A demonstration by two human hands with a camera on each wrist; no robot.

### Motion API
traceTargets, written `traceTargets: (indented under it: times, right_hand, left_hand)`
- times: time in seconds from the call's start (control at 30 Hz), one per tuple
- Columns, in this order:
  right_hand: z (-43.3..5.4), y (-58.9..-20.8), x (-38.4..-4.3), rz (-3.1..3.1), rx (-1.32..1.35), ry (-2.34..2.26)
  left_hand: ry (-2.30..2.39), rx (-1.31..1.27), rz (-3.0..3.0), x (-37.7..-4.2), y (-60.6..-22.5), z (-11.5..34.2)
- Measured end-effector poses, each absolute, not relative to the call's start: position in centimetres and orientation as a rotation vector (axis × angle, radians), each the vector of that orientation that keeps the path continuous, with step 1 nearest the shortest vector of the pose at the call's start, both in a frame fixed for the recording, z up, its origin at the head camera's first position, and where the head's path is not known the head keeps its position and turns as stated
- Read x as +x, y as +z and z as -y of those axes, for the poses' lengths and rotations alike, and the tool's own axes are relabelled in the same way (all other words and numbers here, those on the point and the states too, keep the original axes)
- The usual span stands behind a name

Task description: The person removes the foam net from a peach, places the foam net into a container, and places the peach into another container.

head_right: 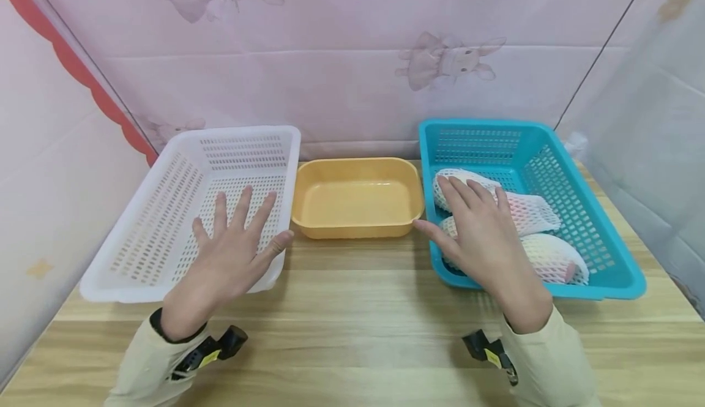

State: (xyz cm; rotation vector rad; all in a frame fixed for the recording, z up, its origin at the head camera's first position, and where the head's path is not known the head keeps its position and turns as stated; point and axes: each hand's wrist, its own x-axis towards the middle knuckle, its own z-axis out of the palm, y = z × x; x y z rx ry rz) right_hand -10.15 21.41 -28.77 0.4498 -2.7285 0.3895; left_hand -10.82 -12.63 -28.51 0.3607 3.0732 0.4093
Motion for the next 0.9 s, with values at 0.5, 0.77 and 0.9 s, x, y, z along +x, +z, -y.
traceTargets:
  times: [0.5, 0.77, 0.9]
  right_hand:
    - [-21.8, -29.0, -10.2, 2.764, 0.438, 0.358]
    - [-22.0, -28.8, -10.0, 2.774, 0.434, 0.387]
    - [-22.8, -28.5, -10.0, 2.83, 0.43, 0.434]
  left_hand:
    - [0.366, 0.359, -3.055, -11.0, -28.7, 12.3]
    - [0.362, 0.365, -3.047, -11.1, -28.7, 12.3]
    - [0.387, 0.379, -3.056, -11.1, -28.7, 12.0]
